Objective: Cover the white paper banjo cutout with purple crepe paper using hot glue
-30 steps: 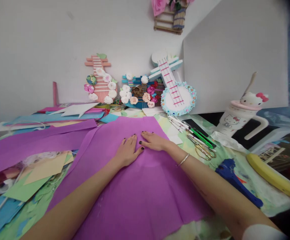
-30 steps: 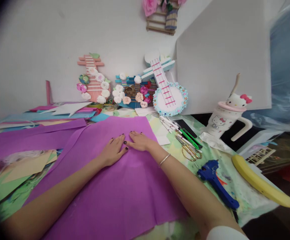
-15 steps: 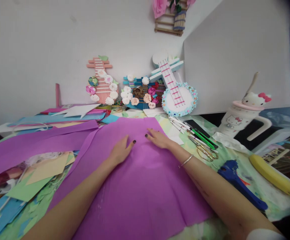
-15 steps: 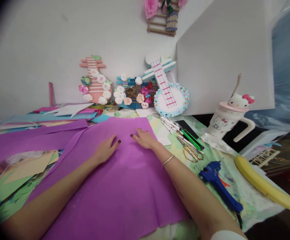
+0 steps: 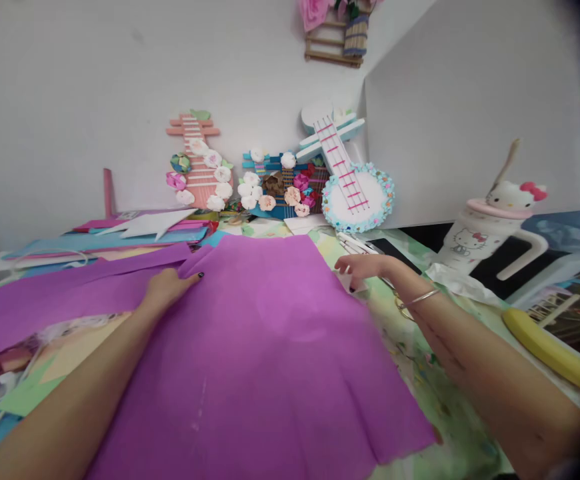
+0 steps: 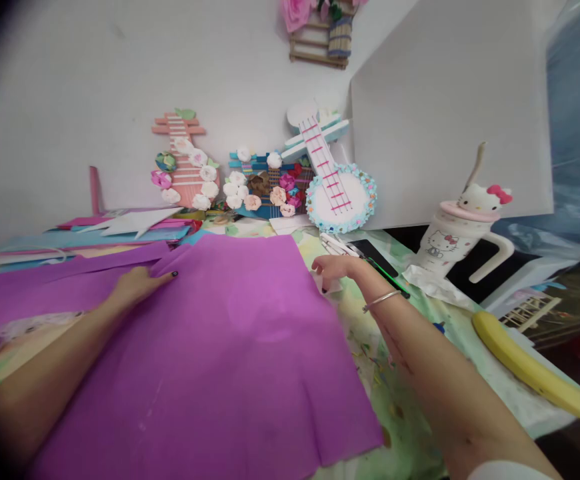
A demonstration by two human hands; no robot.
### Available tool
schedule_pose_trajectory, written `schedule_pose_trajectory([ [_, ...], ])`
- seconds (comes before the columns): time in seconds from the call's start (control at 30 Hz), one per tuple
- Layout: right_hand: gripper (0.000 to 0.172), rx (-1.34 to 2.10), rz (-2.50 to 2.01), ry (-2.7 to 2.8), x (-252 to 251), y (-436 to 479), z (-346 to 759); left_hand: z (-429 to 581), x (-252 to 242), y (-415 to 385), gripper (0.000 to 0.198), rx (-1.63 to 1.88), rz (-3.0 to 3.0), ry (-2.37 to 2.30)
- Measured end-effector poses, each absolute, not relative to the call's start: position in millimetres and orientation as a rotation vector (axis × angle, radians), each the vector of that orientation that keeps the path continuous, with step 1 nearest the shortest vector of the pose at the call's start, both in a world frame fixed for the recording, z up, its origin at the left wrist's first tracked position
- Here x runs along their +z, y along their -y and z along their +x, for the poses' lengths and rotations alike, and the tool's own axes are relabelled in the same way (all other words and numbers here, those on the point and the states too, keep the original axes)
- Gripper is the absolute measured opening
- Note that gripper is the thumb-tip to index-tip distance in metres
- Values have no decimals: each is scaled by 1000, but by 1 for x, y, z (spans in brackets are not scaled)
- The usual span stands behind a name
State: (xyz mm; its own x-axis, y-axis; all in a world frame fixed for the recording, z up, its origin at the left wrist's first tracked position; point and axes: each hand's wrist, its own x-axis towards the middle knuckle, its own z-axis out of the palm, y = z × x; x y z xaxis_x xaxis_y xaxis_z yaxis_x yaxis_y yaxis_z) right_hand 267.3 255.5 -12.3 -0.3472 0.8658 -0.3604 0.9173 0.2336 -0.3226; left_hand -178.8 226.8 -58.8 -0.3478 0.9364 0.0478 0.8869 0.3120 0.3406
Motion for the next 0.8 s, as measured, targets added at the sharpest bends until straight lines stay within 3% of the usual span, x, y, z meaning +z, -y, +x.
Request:
schedule_pose_trajectory([
  [0.13,77,-666,1641,-2450,-20,-251,271,-188,-55,-229,50,435,1720,-2363],
  [0.33,59,-734,1587,-2502,-22,-243,276,-192,-55,-226,48,486,1817,-2351],
  [0.8,43,-960,1613,-2778,-14,-234,281,-194,-52,-224,34,545,1977,-2374],
])
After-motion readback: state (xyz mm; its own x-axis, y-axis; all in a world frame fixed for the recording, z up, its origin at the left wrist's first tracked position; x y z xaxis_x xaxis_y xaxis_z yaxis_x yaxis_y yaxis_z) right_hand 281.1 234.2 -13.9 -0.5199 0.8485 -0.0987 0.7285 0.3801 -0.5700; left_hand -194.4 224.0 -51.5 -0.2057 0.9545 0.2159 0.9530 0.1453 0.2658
